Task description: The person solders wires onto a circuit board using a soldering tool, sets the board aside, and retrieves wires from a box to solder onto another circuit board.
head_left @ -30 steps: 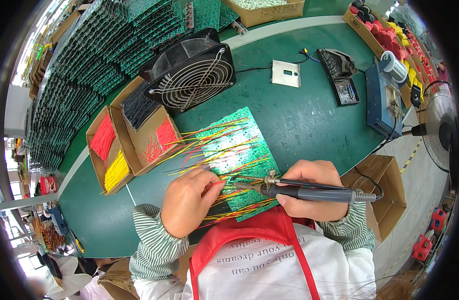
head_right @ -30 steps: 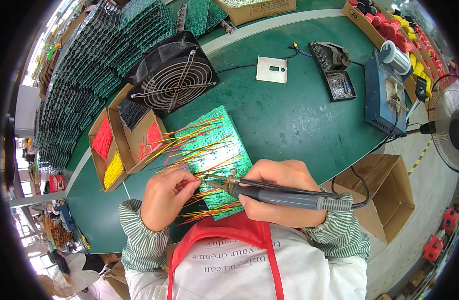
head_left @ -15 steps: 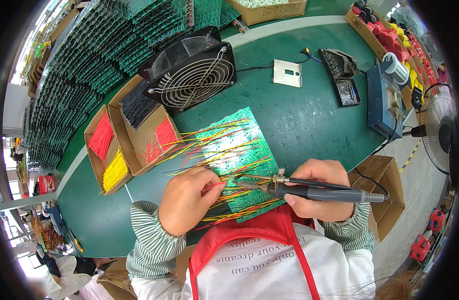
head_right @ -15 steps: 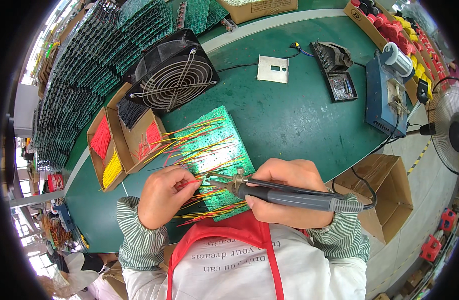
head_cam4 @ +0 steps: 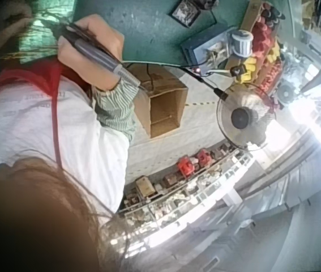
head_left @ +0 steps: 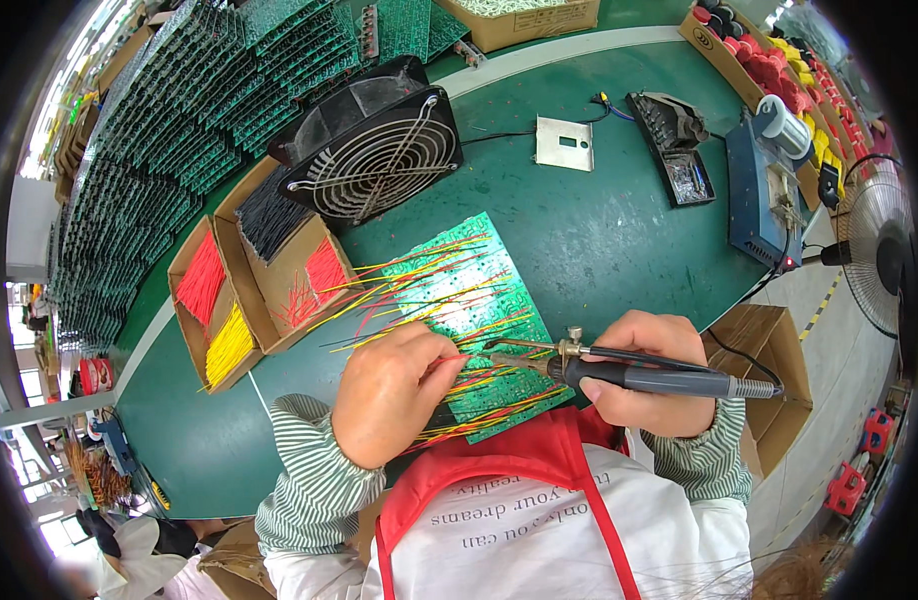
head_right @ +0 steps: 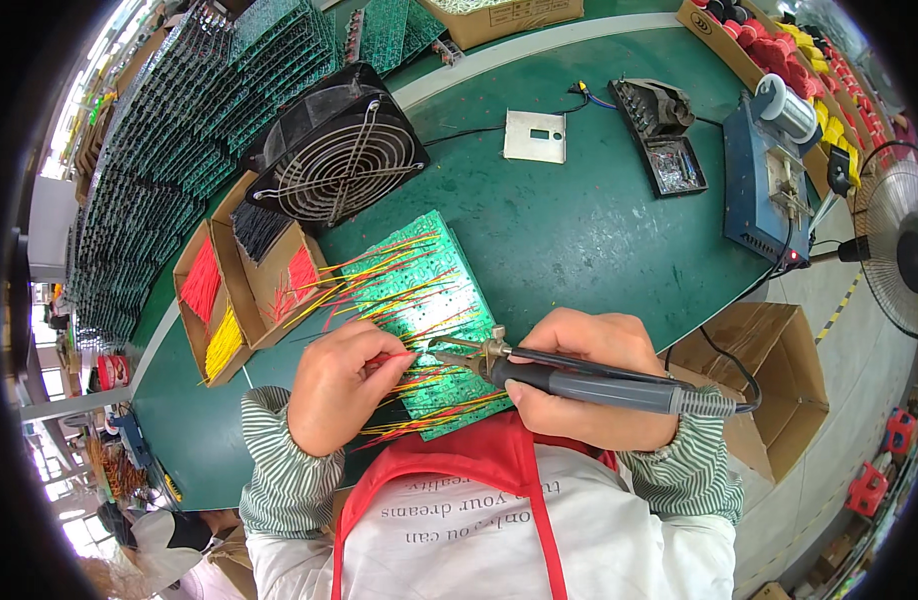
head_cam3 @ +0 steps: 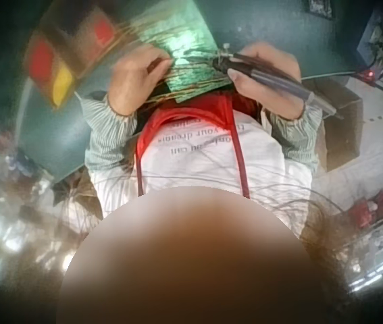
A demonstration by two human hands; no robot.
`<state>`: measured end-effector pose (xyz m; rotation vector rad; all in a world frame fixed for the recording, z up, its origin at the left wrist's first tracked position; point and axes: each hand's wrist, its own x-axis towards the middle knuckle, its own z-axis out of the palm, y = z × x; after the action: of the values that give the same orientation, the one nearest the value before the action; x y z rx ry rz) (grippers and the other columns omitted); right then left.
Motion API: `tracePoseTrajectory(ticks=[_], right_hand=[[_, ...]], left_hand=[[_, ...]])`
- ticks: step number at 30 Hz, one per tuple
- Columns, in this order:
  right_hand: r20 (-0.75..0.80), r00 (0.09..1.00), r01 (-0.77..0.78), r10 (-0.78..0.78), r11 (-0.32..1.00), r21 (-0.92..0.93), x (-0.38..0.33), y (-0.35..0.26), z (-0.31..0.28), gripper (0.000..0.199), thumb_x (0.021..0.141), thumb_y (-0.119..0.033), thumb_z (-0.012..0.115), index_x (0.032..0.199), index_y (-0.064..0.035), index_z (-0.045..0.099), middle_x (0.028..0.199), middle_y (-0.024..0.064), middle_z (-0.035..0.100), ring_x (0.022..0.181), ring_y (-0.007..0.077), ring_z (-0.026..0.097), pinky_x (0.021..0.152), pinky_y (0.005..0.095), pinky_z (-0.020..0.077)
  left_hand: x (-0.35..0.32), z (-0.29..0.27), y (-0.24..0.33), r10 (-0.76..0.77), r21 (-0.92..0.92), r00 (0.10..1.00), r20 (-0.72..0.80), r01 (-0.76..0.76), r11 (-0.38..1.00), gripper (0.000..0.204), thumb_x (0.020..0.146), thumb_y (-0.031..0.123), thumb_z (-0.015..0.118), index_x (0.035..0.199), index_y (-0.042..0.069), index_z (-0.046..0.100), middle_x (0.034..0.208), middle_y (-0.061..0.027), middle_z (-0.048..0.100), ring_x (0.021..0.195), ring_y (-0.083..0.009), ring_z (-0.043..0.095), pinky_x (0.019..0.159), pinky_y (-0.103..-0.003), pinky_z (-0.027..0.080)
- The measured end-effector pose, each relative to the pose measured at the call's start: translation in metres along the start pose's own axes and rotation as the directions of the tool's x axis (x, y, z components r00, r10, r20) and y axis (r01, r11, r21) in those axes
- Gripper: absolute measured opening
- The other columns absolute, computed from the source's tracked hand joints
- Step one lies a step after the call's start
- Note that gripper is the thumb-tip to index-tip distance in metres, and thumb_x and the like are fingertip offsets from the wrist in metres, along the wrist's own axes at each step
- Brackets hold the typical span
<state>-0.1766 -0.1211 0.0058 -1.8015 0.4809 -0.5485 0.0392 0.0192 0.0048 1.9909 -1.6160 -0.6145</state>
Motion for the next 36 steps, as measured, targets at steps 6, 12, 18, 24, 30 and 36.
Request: tracePoseTrajectory(ticks=[6, 12, 18, 24, 30, 36], right_hand=[[0.025, 0.999, -0.049, 0.048, 0.999, 0.02, 0.003, 0.003, 0.002, 0.018, 0.07, -0.008, 0.073, 0.078, 0.0001, 0.059, 0.061, 0.0052, 0.06, 0.052, 0.0103, 0.058, 0.048, 0.0243, 0.0442], [0.002, 1.0, -0.005, 0.005, 1.0, -0.002, 0.005, 0.001, -0.002, 0.018, 0.069, -0.007, 0.073, 0.078, -0.0001, 0.059, 0.062, 0.0055, 0.061, 0.052, 0.0102, 0.058, 0.048, 0.0243, 0.0444], [-0.012, 0.999, -0.033, 0.033, 0.999, -0.019, 0.0, -0.001, -0.011, 0.018, 0.068, -0.007, 0.073, 0.078, -0.0007, 0.059, 0.063, 0.0049, 0.062, 0.051, 0.01, 0.058, 0.048, 0.0239, 0.0444], [-0.066, 0.997, -0.03, 0.027, 0.999, -0.04, -0.005, -0.001, -0.016, 0.017, 0.068, -0.006, 0.072, 0.077, -0.001, 0.059, 0.063, 0.0045, 0.062, 0.052, 0.0095, 0.058, 0.049, 0.0234, 0.0449], [-0.078, 0.996, -0.049, 0.047, 0.998, -0.025, -0.009, 0.004, -0.016, 0.017, 0.068, -0.007, 0.072, 0.077, -0.001, 0.059, 0.063, 0.0043, 0.062, 0.051, 0.0093, 0.058, 0.049, 0.0233, 0.0449], [-0.047, 0.996, -0.078, 0.078, 0.997, -0.001, -0.006, 0.003, -0.016, 0.017, 0.068, -0.007, 0.072, 0.078, -0.0011, 0.06, 0.063, 0.0043, 0.062, 0.051, 0.009, 0.057, 0.05, 0.023, 0.0445]], left_hand=[[0.002, 0.001, 0.0, -0.01, 0.021, 1.0, 0.015, 0.009, 1.0, 0.009, 0.077, 0.008, 0.069, 0.079, 0.001, 0.064, 0.069, -0.0088, 0.056, 0.057, -0.0215, 0.056, 0.052, -0.032, 0.044], [0.003, -0.001, 0.001, -0.025, 0.036, 0.999, 0.035, 0.023, 0.999, 0.009, 0.077, 0.009, 0.068, 0.078, 0.001, 0.064, 0.069, -0.0088, 0.056, 0.057, -0.0213, 0.057, 0.052, -0.032, 0.044], [0.003, -0.012, 0.006, 0.028, 0.147, 0.99, -0.14, -0.007, 0.989, 0.007, 0.076, 0.006, 0.069, 0.08, 0.001, 0.065, 0.071, -0.0091, 0.058, 0.059, -0.0217, 0.058, 0.054, -0.032, 0.045], [0.011, 0.004, 0.017, 0.074, 0.087, 0.996, -0.04, -0.071, 0.994, 0.007, 0.077, 0.008, 0.068, 0.081, 0.002, 0.065, 0.072, -0.0086, 0.059, 0.06, -0.0221, 0.059, 0.055, -0.033, 0.046], [0.018, 0.013, 0.011, 0.041, 0.047, 0.999, 0.024, -0.043, 0.998, 0.008, 0.078, 0.009, 0.068, 0.079, 0.002, 0.065, 0.072, -0.0089, 0.059, 0.06, -0.0223, 0.059, 0.055, -0.033, 0.046], [0.021, 0.012, 0.01, 0.052, 0.056, 0.998, 0.034, -0.053, 0.997, 0.009, 0.078, 0.01, 0.068, 0.078, 0.001, 0.065, 0.071, -0.0095, 0.059, 0.06, -0.0238, 0.059, 0.055, -0.034, 0.046]])
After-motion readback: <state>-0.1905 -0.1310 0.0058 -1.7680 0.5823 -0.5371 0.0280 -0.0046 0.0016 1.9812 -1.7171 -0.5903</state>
